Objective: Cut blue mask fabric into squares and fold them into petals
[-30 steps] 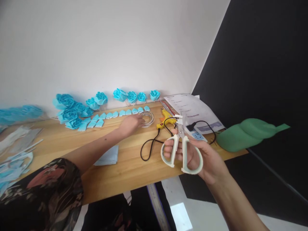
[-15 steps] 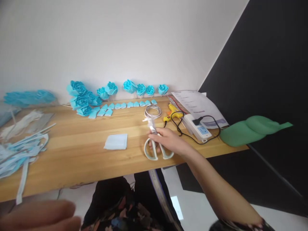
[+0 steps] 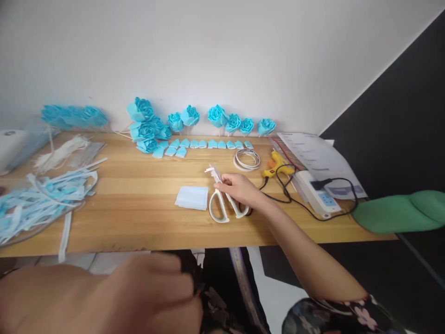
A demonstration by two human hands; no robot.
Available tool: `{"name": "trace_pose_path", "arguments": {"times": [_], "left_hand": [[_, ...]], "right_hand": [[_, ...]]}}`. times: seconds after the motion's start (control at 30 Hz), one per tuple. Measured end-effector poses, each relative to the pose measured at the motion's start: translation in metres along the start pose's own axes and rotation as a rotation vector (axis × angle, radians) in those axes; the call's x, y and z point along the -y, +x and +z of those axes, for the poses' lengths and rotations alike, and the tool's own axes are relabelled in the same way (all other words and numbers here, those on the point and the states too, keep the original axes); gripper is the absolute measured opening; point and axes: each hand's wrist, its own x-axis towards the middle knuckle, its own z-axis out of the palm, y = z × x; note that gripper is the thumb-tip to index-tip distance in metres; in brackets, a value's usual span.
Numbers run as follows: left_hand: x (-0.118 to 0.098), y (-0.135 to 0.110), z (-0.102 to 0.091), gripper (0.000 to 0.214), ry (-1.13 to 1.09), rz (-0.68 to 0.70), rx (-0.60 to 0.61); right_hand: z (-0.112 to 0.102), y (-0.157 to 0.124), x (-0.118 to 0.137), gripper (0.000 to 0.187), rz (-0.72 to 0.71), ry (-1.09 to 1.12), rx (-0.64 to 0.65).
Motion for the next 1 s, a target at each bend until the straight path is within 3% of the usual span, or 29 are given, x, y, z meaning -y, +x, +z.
{"name": "trace_pose_path", "arguments": {"times": [0.07, 0.13, 0.2, 0.3, 0.43, 0.5, 0.67, 0.8, 1.0], "left_hand": [[0.028, 0.014, 0.011, 0.018, 0.006, -0.054, -0.047], [0.062, 0.020, 0.023, 0.023, -0.010, -0.257, -0.102], [0.093, 0.021, 0.031, 0.024, -0.100, -0.528, -0.081], [0.121, 0.022, 0.039, 0.034, -0.364, -0.771, -0.065], [0.120, 0.031, 0.050, 0.046, -1.024, -0.779, 0.020], [0.114, 0.036, 0.055, 0.044, -1.188, -0.774, -0.003], [0.108, 0.035, 0.063, 0.038, -1.236, -0.794, 0.027], [0.108, 0.034, 0.066, 0.040, -1.230, -0.786, 0.042], [0.121, 0.035, 0.058, 0.042, -1.233, -0.802, 0.048]], "right_hand": [[0.002, -0.002, 0.000, 0.035, 0.002, 0.090, -0.001], [0.002, -0.004, 0.002, 0.036, -0.008, 0.167, -0.005], [0.002, -0.006, 0.006, 0.035, -0.024, 0.226, -0.008], [0.000, -0.008, 0.015, 0.032, -0.053, 0.301, -0.017], [-0.003, -0.011, 0.026, 0.031, -0.080, 0.341, -0.030], [-0.004, -0.014, 0.029, 0.031, -0.070, 0.287, -0.037], [-0.009, -0.027, 0.028, 0.029, -0.012, 0.123, -0.006], [-0.016, -0.029, 0.021, 0.029, 0.000, 0.158, 0.053], [-0.046, -0.015, 0.011, 0.036, 0.030, 0.140, 0.211]]}}
